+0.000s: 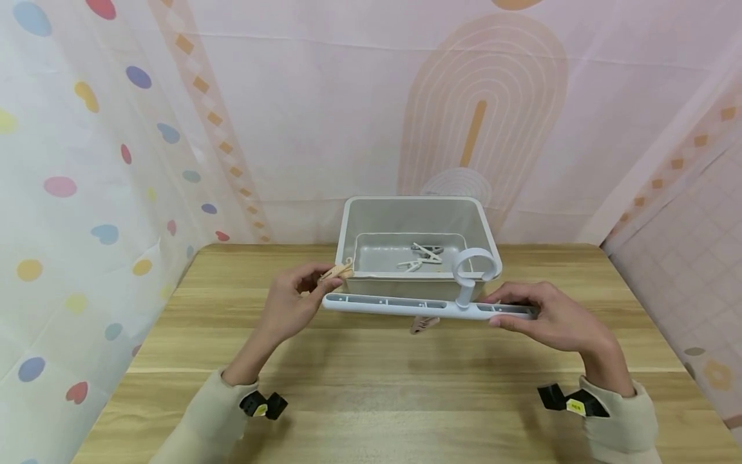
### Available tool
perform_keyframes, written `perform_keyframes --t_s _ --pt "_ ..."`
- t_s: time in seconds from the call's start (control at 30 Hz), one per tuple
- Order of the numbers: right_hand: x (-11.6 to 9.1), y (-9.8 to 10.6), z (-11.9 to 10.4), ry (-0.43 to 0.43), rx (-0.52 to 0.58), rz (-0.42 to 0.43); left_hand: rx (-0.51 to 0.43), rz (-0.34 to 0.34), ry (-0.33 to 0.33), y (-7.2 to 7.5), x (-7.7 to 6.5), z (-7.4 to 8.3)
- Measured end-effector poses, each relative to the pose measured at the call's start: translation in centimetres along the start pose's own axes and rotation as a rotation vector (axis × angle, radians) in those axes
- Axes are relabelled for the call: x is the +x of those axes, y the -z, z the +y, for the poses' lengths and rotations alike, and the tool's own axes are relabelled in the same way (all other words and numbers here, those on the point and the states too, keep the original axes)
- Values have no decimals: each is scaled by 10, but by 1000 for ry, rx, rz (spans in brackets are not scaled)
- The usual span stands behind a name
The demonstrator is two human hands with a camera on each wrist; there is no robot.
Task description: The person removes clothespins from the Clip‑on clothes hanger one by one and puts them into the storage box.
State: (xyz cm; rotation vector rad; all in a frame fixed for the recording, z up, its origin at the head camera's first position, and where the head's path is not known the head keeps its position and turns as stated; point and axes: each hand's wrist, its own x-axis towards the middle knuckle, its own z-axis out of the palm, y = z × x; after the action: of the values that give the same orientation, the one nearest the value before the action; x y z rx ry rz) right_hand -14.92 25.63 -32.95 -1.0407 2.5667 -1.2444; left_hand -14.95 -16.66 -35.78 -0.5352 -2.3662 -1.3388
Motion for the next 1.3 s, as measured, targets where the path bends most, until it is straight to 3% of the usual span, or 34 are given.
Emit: perform_keyframes --t_s 0.43,1.1,1.3 --pt "0 0 0 -1 -16 2 73 -84 -20 10 42 7" --pt "1 0 0 -19 -14 -12 149 -206 -79 12 100 17" --pt "0 0 1 -31 -3 -19 187 -230 -49 8 116 15"
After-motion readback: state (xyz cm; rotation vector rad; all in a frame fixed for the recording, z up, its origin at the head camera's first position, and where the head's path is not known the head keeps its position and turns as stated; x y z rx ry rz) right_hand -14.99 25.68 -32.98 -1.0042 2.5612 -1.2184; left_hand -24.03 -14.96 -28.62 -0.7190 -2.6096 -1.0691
